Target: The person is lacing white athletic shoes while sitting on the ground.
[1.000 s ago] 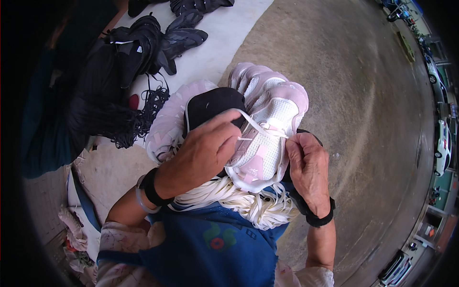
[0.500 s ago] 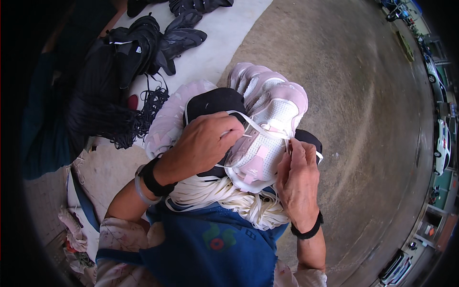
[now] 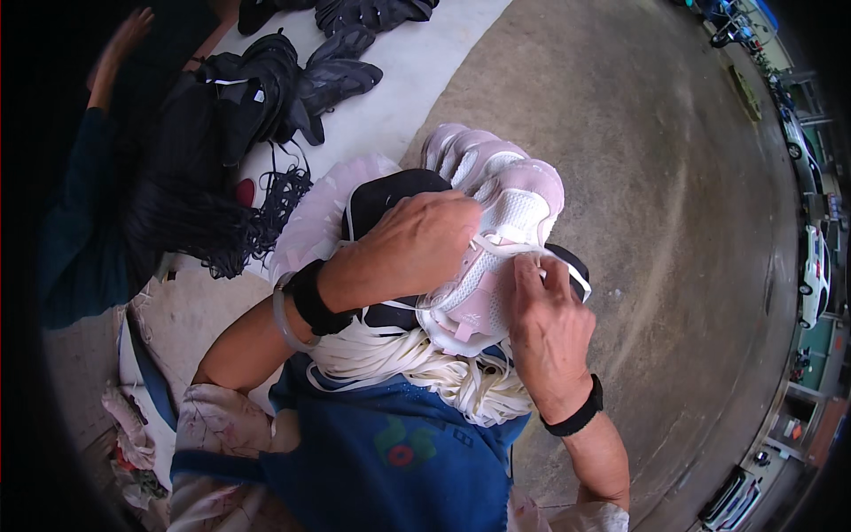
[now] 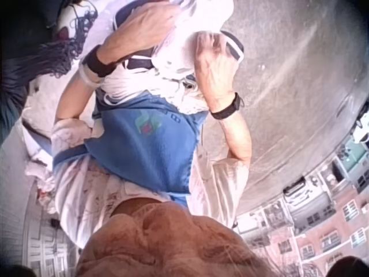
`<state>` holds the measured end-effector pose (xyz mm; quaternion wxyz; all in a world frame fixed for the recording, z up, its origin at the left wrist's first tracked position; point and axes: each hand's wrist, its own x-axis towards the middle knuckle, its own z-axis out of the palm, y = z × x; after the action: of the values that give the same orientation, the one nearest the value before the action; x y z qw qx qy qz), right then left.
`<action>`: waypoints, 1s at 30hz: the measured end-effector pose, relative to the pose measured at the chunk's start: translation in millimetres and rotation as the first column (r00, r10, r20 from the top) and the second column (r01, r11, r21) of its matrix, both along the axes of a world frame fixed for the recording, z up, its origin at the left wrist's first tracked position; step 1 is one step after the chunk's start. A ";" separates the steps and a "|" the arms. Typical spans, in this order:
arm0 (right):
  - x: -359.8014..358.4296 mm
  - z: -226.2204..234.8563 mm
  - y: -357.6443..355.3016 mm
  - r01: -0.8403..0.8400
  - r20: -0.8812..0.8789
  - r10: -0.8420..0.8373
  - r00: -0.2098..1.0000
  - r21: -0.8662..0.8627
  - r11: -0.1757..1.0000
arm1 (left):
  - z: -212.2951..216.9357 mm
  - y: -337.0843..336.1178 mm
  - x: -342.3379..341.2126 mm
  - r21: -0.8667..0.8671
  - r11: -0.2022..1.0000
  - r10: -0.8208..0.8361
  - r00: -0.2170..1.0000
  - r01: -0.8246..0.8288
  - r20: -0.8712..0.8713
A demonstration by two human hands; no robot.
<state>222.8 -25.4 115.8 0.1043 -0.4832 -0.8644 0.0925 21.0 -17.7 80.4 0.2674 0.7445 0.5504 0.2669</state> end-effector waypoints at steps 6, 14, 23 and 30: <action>1.5 0.9 16.4 -0.307 0.189 0.266 0.945 0.241 0.921 | -9.6 -11.2 6.8 0.019 0.985 0.161 0.963 -0.169 0.215; -18.0 4.6 -13.7 -0.248 -0.402 0.181 0.898 -0.123 0.961 | -6.8 -10.3 0.9 -0.187 0.972 0.210 0.894 -0.145 0.397; -34.6 -21.3 -10.3 0.059 -0.192 -0.058 0.980 0.000 0.998 | -2.4 -2.9 0.1 -0.307 0.933 0.292 0.894 -0.188 0.339; -35.3 -39.8 -10.4 0.132 -0.459 -0.154 0.875 -0.080 0.988 | -9.5 -10.2 0.3 -0.187 0.956 0.277 0.903 -0.226 0.327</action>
<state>187.5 -35.9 76.0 0.3030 -0.5120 -0.7739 0.2170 21.3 -27.8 70.9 0.3774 0.5865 0.6033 0.3868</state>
